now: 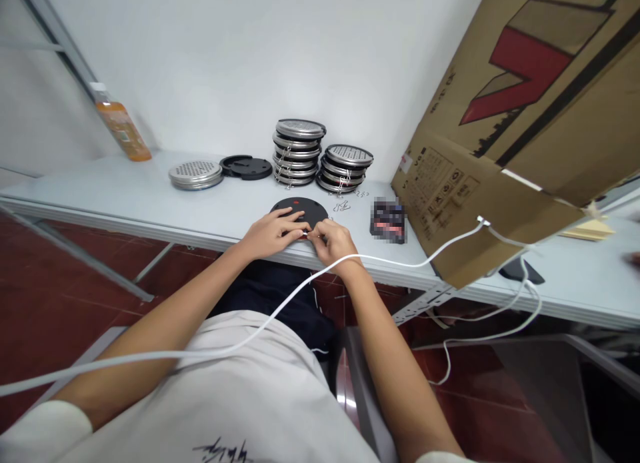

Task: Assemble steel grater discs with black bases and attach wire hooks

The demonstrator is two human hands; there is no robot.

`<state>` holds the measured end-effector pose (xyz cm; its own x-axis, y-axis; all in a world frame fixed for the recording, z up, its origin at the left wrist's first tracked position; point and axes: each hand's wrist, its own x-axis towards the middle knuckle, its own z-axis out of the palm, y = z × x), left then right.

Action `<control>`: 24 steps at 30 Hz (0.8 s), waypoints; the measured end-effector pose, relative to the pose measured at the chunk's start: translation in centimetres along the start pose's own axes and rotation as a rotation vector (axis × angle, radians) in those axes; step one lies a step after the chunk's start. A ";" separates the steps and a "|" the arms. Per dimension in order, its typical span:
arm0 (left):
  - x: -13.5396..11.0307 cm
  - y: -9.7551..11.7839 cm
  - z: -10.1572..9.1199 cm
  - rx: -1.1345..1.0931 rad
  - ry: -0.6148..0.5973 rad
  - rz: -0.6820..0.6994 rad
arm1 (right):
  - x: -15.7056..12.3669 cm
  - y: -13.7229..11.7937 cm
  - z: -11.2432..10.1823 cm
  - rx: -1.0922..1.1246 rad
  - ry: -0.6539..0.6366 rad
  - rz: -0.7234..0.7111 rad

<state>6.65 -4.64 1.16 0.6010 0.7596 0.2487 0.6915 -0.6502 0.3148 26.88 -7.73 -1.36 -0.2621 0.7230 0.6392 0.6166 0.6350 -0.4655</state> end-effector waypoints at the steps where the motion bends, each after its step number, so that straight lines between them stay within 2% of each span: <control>1: 0.0 0.0 0.0 -0.003 0.002 -0.002 | 0.0 0.0 0.0 -0.002 0.001 0.002; 16: 0.1 0.1 -0.2 -0.012 0.005 0.007 | -0.3 0.1 0.0 -0.024 0.054 -0.016; 24: 0.0 -0.4 0.1 -0.043 0.047 0.031 | -0.3 -0.5 0.0 -0.041 0.061 -0.030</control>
<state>6.40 -4.37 0.98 0.6020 0.7395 0.3013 0.6540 -0.6731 0.3453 26.67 -8.22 -1.33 -0.2357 0.6853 0.6891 0.6394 0.6433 -0.4211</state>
